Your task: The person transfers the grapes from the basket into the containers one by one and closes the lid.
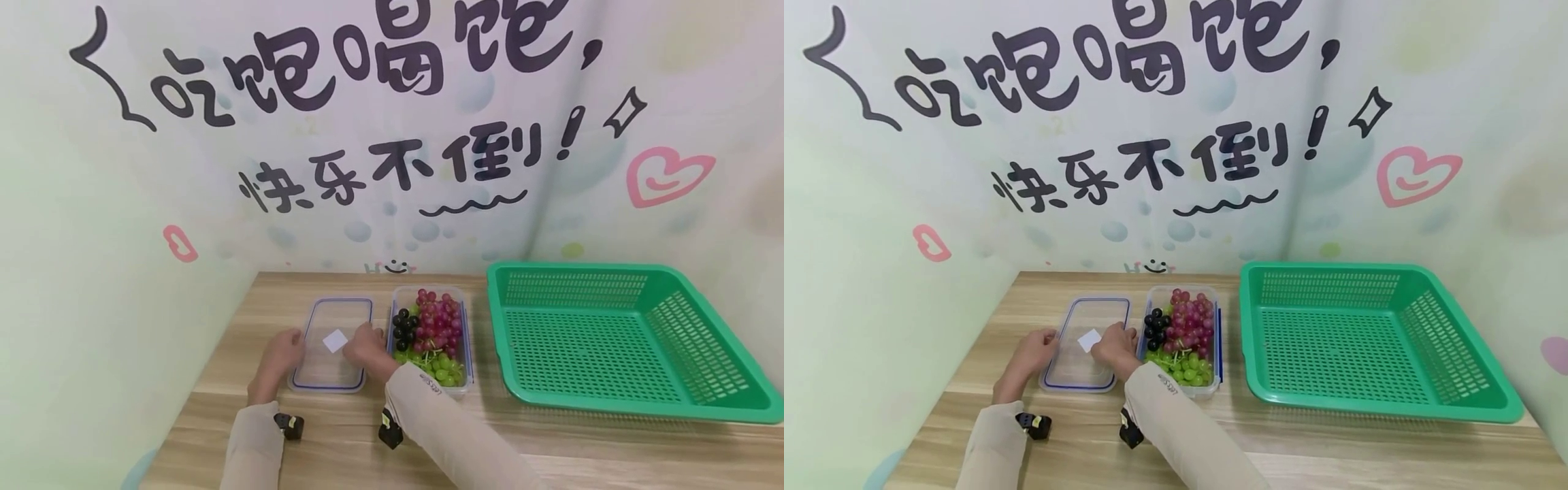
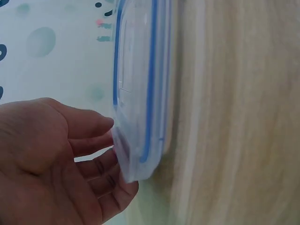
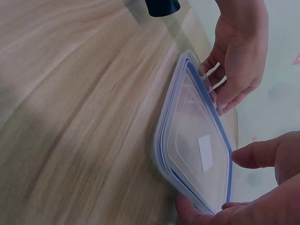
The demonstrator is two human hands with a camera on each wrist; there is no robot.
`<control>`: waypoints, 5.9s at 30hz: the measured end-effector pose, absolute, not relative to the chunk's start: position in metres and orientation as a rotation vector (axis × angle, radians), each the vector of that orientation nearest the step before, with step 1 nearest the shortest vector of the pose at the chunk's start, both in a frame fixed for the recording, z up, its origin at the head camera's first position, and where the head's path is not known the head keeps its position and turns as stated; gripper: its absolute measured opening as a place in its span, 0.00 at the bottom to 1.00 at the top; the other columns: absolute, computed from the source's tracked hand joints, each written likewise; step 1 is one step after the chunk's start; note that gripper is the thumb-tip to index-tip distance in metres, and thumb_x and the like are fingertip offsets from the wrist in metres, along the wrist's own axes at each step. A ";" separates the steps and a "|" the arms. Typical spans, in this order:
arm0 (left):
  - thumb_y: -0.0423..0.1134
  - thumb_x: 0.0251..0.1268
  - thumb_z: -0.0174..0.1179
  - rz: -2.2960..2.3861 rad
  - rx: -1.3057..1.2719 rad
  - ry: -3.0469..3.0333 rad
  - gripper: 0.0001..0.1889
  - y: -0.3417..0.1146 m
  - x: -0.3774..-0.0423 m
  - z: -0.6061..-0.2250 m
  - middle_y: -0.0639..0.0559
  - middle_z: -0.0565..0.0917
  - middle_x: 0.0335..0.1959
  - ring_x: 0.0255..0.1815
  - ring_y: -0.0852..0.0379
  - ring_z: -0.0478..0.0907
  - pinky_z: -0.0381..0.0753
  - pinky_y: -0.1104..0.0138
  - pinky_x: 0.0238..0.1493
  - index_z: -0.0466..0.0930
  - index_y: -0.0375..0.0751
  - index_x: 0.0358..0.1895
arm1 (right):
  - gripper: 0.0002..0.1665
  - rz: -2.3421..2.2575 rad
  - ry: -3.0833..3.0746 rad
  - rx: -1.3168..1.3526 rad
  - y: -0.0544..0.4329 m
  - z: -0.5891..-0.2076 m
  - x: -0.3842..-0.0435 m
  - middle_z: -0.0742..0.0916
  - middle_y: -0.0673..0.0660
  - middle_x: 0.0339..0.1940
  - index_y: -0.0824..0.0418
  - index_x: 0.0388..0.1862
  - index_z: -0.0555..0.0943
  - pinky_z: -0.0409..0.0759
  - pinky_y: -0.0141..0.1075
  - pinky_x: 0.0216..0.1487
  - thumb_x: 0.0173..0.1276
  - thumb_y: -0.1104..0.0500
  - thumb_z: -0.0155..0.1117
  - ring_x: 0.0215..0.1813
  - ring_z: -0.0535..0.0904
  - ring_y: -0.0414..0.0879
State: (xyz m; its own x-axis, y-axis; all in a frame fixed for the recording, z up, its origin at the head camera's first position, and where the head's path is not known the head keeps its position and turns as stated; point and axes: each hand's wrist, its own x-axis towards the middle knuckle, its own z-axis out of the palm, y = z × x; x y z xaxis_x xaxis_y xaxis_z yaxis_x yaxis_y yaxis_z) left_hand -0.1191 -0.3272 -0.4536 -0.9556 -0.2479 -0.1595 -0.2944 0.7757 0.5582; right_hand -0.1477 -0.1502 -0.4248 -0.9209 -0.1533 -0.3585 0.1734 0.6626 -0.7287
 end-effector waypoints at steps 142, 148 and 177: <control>0.17 0.65 0.53 1.680 0.281 3.126 0.10 -0.186 -0.185 -0.398 0.33 0.80 0.58 0.63 0.37 0.77 0.79 0.52 0.60 0.70 0.31 0.45 | 0.14 -1.437 2.678 -0.518 0.064 -0.349 -0.223 0.86 0.61 0.41 0.62 0.37 0.78 0.84 0.40 0.43 0.60 0.78 0.64 0.46 0.82 0.53; 0.14 0.61 0.53 1.678 0.309 3.120 0.13 -0.184 -0.183 -0.402 0.36 0.83 0.54 0.64 0.38 0.76 0.79 0.53 0.61 0.69 0.33 0.42 | 0.17 -1.411 2.682 -0.550 0.065 -0.354 -0.218 0.85 0.62 0.47 0.62 0.36 0.78 0.85 0.46 0.49 0.58 0.82 0.61 0.53 0.83 0.57; 0.15 0.53 0.60 1.506 0.714 3.109 0.19 -0.190 -0.168 -0.425 0.34 0.79 0.50 0.54 0.37 0.78 0.80 0.48 0.57 0.81 0.32 0.48 | 0.25 -1.197 2.532 -0.478 0.068 -0.363 -0.205 0.79 0.70 0.63 0.68 0.58 0.78 0.84 0.45 0.50 0.62 0.79 0.54 0.55 0.82 0.59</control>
State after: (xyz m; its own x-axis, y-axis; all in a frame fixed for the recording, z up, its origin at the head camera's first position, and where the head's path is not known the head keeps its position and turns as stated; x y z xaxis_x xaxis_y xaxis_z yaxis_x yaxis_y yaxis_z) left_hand -0.1678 -0.1902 -0.4248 -0.8472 0.1827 0.4988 0.5047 0.5699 0.6484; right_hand -0.2051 0.0678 -0.3627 -0.8997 -0.4180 -0.1258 -0.1681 0.5978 -0.7838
